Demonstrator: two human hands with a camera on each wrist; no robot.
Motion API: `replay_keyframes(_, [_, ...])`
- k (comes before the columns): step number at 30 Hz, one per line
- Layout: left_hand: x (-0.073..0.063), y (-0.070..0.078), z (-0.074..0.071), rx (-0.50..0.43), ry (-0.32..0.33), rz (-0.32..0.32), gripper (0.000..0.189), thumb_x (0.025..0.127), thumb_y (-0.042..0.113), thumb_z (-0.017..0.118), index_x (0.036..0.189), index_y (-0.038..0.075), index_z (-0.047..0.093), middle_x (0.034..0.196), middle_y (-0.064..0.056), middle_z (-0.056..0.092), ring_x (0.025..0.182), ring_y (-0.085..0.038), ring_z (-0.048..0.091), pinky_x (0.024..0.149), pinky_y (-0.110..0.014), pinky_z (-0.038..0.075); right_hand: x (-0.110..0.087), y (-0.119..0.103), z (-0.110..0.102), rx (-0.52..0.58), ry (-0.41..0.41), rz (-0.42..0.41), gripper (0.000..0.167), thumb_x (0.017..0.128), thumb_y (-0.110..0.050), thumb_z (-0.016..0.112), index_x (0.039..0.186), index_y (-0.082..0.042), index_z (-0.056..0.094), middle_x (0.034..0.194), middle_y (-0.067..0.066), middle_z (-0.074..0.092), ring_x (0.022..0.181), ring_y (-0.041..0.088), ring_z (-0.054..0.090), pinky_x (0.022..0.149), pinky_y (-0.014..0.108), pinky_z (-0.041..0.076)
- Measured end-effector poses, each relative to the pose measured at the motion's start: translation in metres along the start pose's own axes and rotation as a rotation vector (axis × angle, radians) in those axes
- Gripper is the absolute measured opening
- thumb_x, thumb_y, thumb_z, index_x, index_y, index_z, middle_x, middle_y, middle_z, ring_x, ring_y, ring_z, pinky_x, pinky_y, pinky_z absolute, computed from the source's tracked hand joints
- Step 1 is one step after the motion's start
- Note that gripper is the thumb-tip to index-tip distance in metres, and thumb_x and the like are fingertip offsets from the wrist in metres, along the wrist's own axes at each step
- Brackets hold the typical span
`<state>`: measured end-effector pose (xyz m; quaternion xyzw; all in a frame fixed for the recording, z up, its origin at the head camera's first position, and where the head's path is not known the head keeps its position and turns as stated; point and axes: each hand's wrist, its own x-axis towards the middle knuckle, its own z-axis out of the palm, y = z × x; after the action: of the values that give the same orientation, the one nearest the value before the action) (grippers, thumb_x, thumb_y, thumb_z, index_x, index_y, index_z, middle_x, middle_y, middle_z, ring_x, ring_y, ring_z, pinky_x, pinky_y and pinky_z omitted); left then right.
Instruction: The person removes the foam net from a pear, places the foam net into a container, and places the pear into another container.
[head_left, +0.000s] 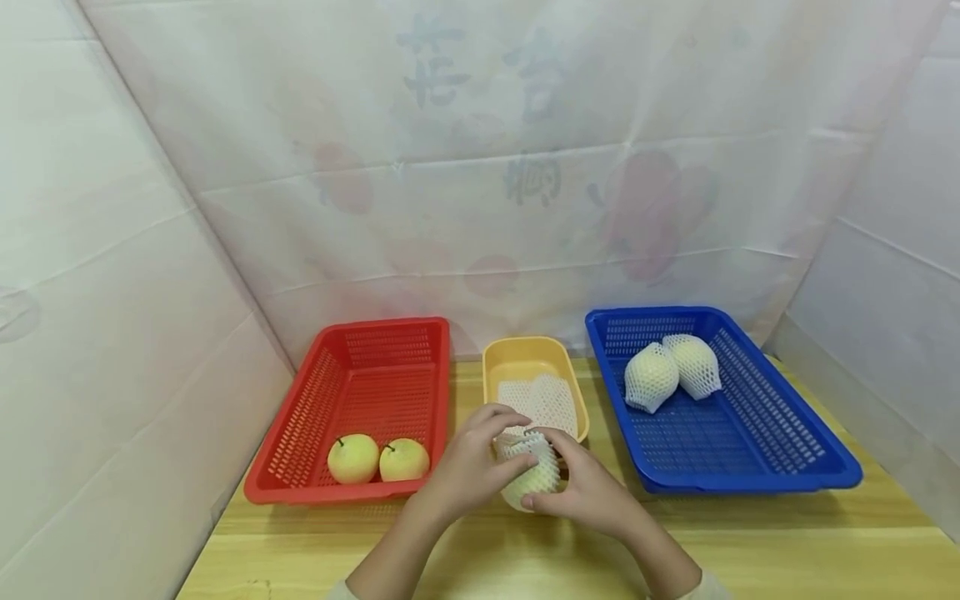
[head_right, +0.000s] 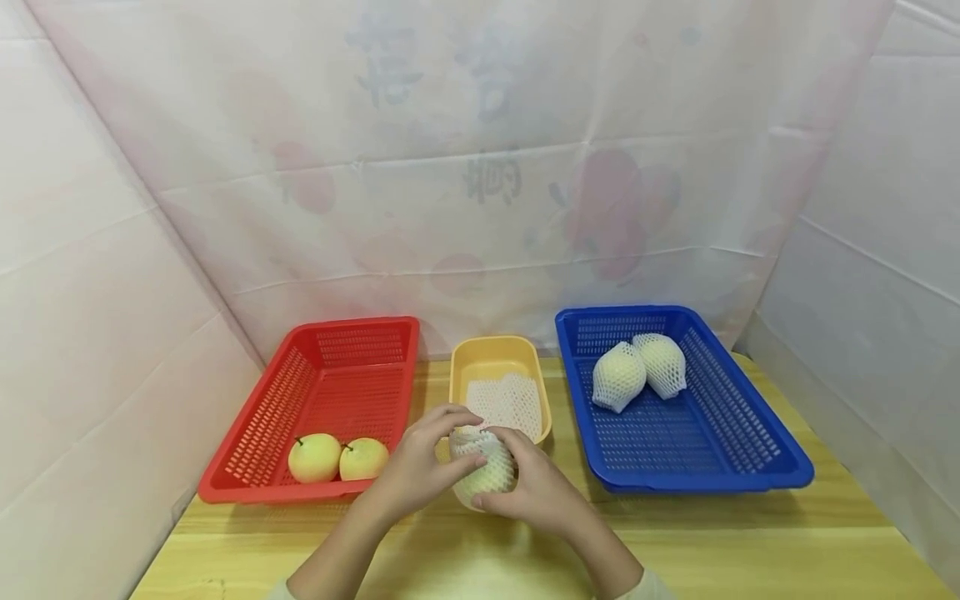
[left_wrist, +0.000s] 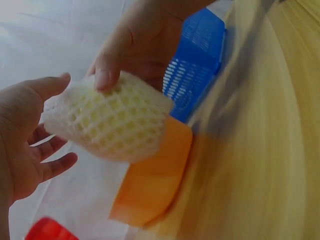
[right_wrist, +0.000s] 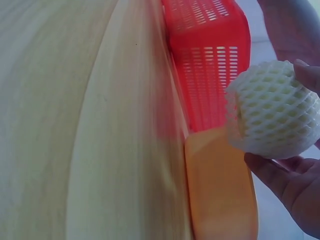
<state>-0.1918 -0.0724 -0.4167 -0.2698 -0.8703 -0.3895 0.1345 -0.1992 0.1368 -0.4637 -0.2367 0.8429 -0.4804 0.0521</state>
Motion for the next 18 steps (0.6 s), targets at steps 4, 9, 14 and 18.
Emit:
replay_keyframes(4, [-0.012, -0.009, -0.002, -0.063, -0.048, -0.112, 0.056, 0.084, 0.041, 0.077, 0.134, 0.027, 0.056, 0.129, 0.009, 0.056, 0.114, -0.013, 0.058, 0.093, -0.037, 0.053, 0.001, 0.000, -0.001, -0.003, 0.000, -0.001, 0.077, 0.072, -0.045, 0.085, 0.138, -0.032, 0.045, 0.130, -0.009, 0.053, 0.111, 0.014, 0.058, 0.087, 0.030, 0.053])
replay_keyframes(9, [-0.021, -0.018, 0.000, -0.208, -0.110, -0.208, 0.063, 0.083, 0.045, 0.077, 0.138, 0.031, 0.050, 0.128, 0.006, 0.054, 0.112, -0.023, 0.061, 0.088, -0.031, 0.056, 0.001, -0.001, -0.002, 0.022, -0.015, 0.004, 0.077, 0.073, -0.042, 0.085, 0.138, -0.030, 0.045, 0.128, -0.007, 0.054, 0.107, 0.016, 0.060, 0.084, 0.028, 0.054])
replay_keyframes(14, [-0.025, -0.020, 0.004, -0.313, -0.138, -0.262, 0.065, 0.083, 0.044, 0.076, 0.141, 0.029, 0.048, 0.136, 0.004, 0.051, 0.117, -0.030, 0.060, 0.087, -0.025, 0.055, 0.001, -0.001, -0.003, 0.060, -0.032, 0.011, 0.080, 0.073, -0.041, 0.086, 0.139, -0.027, 0.044, 0.128, -0.004, 0.054, 0.106, 0.017, 0.060, 0.085, 0.029, 0.054])
replay_keyframes(18, [-0.028, -0.021, 0.011, -0.407, -0.157, -0.256, 0.065, 0.084, 0.039, 0.077, 0.140, 0.024, 0.049, 0.131, 0.002, 0.055, 0.118, -0.025, 0.057, 0.092, -0.026, 0.053, 0.001, 0.000, -0.004, 0.072, -0.028, 0.027, 0.083, 0.072, -0.043, 0.086, 0.140, -0.024, 0.043, 0.126, -0.002, 0.055, 0.105, 0.018, 0.060, 0.083, 0.029, 0.054])
